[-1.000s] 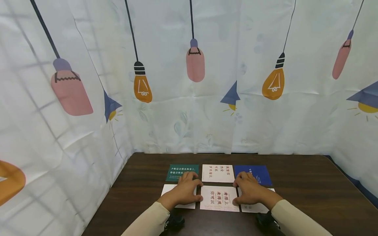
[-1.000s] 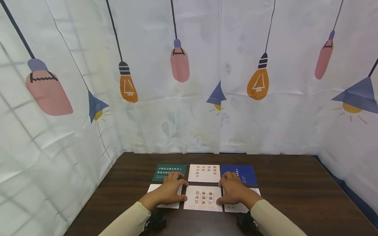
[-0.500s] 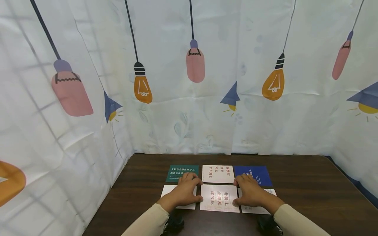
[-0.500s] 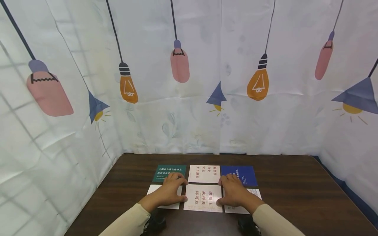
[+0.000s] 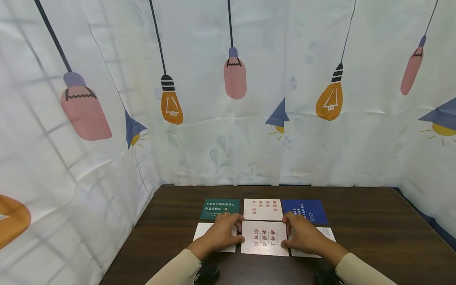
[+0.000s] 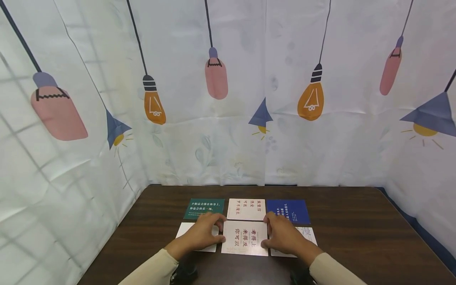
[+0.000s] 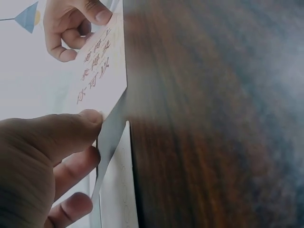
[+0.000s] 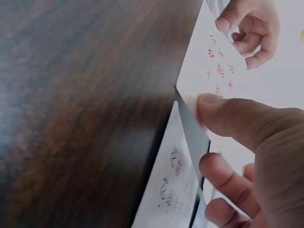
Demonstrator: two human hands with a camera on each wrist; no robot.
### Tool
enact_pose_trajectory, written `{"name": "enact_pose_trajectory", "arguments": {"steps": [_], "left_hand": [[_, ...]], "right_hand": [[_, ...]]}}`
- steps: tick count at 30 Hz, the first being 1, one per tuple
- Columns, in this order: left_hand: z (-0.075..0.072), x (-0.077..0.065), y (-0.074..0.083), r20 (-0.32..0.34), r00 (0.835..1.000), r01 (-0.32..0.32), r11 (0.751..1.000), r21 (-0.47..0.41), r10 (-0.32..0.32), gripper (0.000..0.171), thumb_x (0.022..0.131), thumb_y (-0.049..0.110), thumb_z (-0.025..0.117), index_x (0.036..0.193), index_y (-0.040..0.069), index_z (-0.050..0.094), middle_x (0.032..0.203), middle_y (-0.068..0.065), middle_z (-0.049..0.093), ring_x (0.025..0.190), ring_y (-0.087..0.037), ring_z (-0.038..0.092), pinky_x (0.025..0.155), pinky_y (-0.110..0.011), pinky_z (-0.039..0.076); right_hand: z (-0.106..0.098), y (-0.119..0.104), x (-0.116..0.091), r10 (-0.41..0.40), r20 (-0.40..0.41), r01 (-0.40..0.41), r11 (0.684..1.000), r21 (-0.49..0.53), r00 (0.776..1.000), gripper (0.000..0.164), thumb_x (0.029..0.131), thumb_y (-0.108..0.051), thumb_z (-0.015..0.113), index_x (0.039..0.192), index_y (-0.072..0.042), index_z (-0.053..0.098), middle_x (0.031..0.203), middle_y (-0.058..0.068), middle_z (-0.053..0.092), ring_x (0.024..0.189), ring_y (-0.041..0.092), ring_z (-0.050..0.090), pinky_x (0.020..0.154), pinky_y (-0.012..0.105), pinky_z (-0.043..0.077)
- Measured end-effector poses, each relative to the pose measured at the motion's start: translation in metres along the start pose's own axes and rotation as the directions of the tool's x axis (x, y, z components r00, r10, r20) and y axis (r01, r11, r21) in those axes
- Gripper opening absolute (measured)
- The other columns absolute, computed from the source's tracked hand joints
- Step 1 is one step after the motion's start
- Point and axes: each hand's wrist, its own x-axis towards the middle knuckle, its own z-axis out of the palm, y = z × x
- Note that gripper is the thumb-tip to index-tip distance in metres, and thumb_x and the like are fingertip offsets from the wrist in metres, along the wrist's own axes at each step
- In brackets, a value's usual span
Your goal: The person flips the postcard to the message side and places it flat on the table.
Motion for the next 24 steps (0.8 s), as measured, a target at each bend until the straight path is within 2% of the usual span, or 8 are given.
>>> {"name": "enact_pose_trajectory", "arguments": {"steps": [6, 8, 10, 14, 16, 19, 24], "left_hand": [[-0.003, -0.004, 0.001, 0.033, 0.999, 0.024, 0.993, -0.114, -0.020, 0.050, 0.086, 0.023, 0.084, 0.130, 0.013, 0.061, 0.081, 0.022, 0.068, 0.093, -0.005, 0.062, 0.106, -0.057, 0.029], [-0.003, -0.006, 0.001, 0.038, 0.999, 0.040, 0.990, -0.137, -0.035, 0.050, 0.087, 0.023, 0.083, 0.131, 0.014, 0.060, 0.082, 0.021, 0.069, 0.094, -0.007, 0.063, 0.104, -0.057, 0.033], [-0.003, -0.007, 0.001, 0.037, 0.998, 0.054, 0.984, -0.168, -0.048, 0.050, 0.089, 0.022, 0.082, 0.133, 0.014, 0.060, 0.083, 0.020, 0.070, 0.090, -0.008, 0.064, 0.100, -0.053, 0.040], [-0.004, -0.009, 0.001, 0.033, 0.998, 0.061, 0.967, -0.248, -0.054, 0.052, 0.091, 0.020, 0.079, 0.137, 0.012, 0.056, 0.085, 0.017, 0.071, 0.081, -0.006, 0.065, 0.082, -0.040, 0.052], [-0.004, -0.009, 0.000, 0.037, 0.998, 0.061, 0.952, -0.301, -0.052, 0.054, 0.092, 0.017, 0.078, 0.139, 0.010, 0.053, 0.085, 0.015, 0.071, 0.075, -0.005, 0.066, 0.074, -0.034, 0.053], [-0.004, -0.010, 0.000, 0.039, 0.998, 0.062, 0.931, -0.359, -0.052, 0.055, 0.092, 0.015, 0.078, 0.140, 0.007, 0.051, 0.084, 0.013, 0.071, 0.072, -0.006, 0.065, 0.069, -0.030, 0.051], [-0.005, -0.010, 0.001, 0.050, 0.996, 0.084, 0.919, -0.385, -0.070, 0.045, 0.092, 0.015, 0.077, 0.130, 0.008, 0.055, 0.083, 0.012, 0.071, 0.074, -0.007, 0.064, 0.068, -0.029, 0.049]], "right_hand": [[-0.001, 0.000, -0.004, 0.011, 0.035, -0.016, 0.991, 0.136, 0.999, 0.064, 0.074, -0.021, 0.092, 0.122, -0.004, 0.054, 0.076, -0.006, 0.058, 0.062, 0.012, 0.052, 0.055, 0.030, 0.044], [-0.001, 0.000, -0.005, 0.011, 0.043, -0.018, 0.986, 0.165, 0.999, 0.061, 0.078, -0.017, 0.090, 0.125, -0.003, 0.052, 0.076, -0.006, 0.059, 0.060, 0.012, 0.053, 0.052, 0.030, 0.044], [-0.001, 0.001, -0.006, 0.002, 0.042, -0.009, 0.984, 0.176, 0.999, 0.057, 0.082, -0.013, 0.085, 0.127, -0.003, 0.051, 0.077, -0.006, 0.060, 0.060, 0.012, 0.053, 0.052, 0.030, 0.044], [-0.001, 0.003, -0.009, -0.005, 0.041, -0.004, 0.978, 0.208, 0.999, 0.051, 0.089, -0.009, 0.078, 0.130, -0.003, 0.049, 0.080, -0.006, 0.062, 0.062, 0.012, 0.054, 0.054, 0.030, 0.045], [-0.002, 0.004, -0.010, -0.005, 0.039, -0.004, 0.974, 0.226, 0.999, 0.049, 0.091, -0.008, 0.076, 0.131, -0.003, 0.047, 0.082, -0.006, 0.063, 0.064, 0.012, 0.055, 0.056, 0.030, 0.045], [-0.003, 0.003, -0.012, -0.001, 0.032, -0.006, 0.971, 0.240, 0.999, 0.051, 0.092, -0.010, 0.075, 0.133, -0.002, 0.045, 0.083, -0.006, 0.064, 0.065, 0.012, 0.055, 0.057, 0.030, 0.045], [-0.005, 0.002, -0.015, 0.006, 0.034, -0.014, 0.967, 0.254, 0.999, 0.052, 0.093, -0.012, 0.075, 0.133, -0.001, 0.044, 0.084, -0.005, 0.064, 0.065, 0.013, 0.055, 0.056, 0.031, 0.046]]}}
